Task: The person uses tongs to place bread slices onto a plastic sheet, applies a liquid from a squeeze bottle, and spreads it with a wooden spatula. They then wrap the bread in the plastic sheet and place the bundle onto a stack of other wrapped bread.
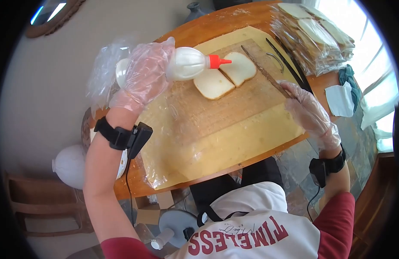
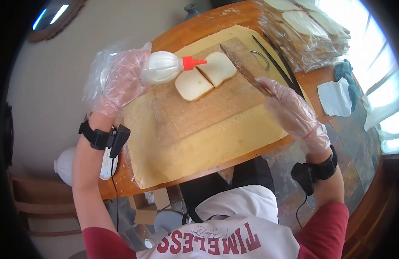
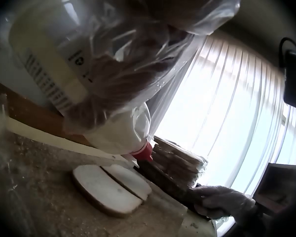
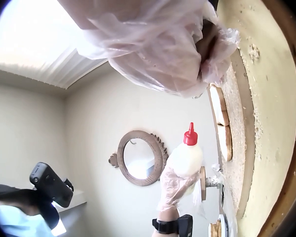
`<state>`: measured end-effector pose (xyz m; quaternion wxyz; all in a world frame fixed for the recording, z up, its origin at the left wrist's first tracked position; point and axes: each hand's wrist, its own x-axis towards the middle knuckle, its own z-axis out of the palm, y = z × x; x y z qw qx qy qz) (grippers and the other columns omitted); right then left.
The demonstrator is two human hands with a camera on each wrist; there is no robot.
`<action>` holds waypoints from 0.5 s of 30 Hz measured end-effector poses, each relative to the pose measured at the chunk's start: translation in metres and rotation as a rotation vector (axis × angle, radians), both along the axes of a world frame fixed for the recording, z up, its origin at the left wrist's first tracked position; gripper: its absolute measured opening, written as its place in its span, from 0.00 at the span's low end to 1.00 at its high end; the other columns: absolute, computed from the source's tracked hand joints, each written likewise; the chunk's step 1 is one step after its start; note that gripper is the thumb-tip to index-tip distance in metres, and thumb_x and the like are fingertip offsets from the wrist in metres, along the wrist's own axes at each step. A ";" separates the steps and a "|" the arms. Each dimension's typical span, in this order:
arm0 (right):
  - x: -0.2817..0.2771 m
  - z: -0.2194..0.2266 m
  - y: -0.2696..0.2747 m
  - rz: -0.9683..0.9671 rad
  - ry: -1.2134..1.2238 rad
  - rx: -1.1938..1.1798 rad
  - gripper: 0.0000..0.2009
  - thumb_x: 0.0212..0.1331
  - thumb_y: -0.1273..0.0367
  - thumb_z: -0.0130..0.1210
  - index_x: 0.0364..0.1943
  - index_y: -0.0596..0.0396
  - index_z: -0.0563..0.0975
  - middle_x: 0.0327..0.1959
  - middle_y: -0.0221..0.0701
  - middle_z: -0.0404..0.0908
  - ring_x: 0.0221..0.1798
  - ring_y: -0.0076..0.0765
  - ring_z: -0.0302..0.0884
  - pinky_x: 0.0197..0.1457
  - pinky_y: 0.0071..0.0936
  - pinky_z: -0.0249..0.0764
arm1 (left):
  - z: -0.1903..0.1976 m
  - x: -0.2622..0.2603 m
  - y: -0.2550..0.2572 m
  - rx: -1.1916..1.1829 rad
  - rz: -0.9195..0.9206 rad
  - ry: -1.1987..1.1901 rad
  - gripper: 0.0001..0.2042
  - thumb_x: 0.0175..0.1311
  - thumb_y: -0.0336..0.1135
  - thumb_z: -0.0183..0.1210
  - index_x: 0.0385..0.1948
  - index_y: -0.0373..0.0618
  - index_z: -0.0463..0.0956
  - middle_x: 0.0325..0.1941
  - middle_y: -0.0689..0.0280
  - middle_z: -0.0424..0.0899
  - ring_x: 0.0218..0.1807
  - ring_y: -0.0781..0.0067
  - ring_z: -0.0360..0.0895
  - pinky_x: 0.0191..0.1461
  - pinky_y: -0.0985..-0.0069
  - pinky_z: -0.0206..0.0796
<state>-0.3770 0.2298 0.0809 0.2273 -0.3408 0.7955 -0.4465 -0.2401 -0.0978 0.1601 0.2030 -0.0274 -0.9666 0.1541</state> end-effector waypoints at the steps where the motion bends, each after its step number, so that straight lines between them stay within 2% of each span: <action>1: 0.003 0.001 0.001 0.000 -0.050 -0.016 0.21 0.57 0.69 0.44 0.56 0.58 0.71 0.32 0.27 0.73 0.35 0.23 0.68 0.42 0.23 0.67 | -0.003 0.001 0.003 -0.087 -0.075 0.062 0.17 0.43 0.28 0.65 0.39 0.42 0.76 0.36 0.58 0.81 0.41 0.55 0.77 0.50 0.61 0.66; 4: 0.010 -0.004 0.002 -0.021 -0.184 -0.034 0.21 0.57 0.69 0.44 0.55 0.58 0.72 0.31 0.24 0.72 0.35 0.20 0.67 0.41 0.21 0.66 | 0.004 -0.009 0.025 -0.224 0.042 -0.046 0.14 0.50 0.28 0.60 0.41 0.42 0.77 0.36 0.58 0.82 0.43 0.58 0.78 0.58 0.57 0.62; 7: 0.015 -0.003 0.004 -0.033 -0.231 -0.033 0.20 0.56 0.69 0.45 0.54 0.59 0.72 0.30 0.23 0.71 0.33 0.19 0.66 0.39 0.21 0.65 | 0.006 -0.026 0.035 -0.314 0.047 -0.051 0.11 0.52 0.26 0.57 0.39 0.42 0.78 0.33 0.59 0.82 0.41 0.59 0.78 0.59 0.55 0.62; 10: 0.015 -0.005 0.006 -0.055 -0.280 -0.006 0.21 0.55 0.68 0.46 0.55 0.58 0.72 0.27 0.22 0.69 0.29 0.18 0.64 0.33 0.20 0.63 | 0.013 -0.043 0.052 -0.312 0.009 -0.111 0.09 0.52 0.25 0.56 0.35 0.44 0.79 0.32 0.58 0.82 0.41 0.59 0.78 0.62 0.55 0.61; 13: 0.014 -0.008 0.007 -0.075 -0.370 -0.017 0.23 0.55 0.67 0.47 0.57 0.57 0.71 0.24 0.20 0.67 0.24 0.17 0.62 0.27 0.19 0.60 | 0.006 -0.060 0.050 -0.339 -0.096 -0.041 0.06 0.51 0.24 0.55 0.29 0.45 0.79 0.31 0.59 0.82 0.40 0.59 0.79 0.65 0.54 0.59; 15: 0.015 -0.012 0.007 -0.072 -0.378 -0.067 0.23 0.55 0.67 0.47 0.58 0.56 0.71 0.23 0.19 0.66 0.22 0.16 0.60 0.26 0.18 0.58 | 0.013 -0.067 0.053 -0.359 -0.024 -0.046 0.06 0.51 0.24 0.55 0.29 0.45 0.79 0.31 0.60 0.82 0.40 0.59 0.79 0.67 0.54 0.57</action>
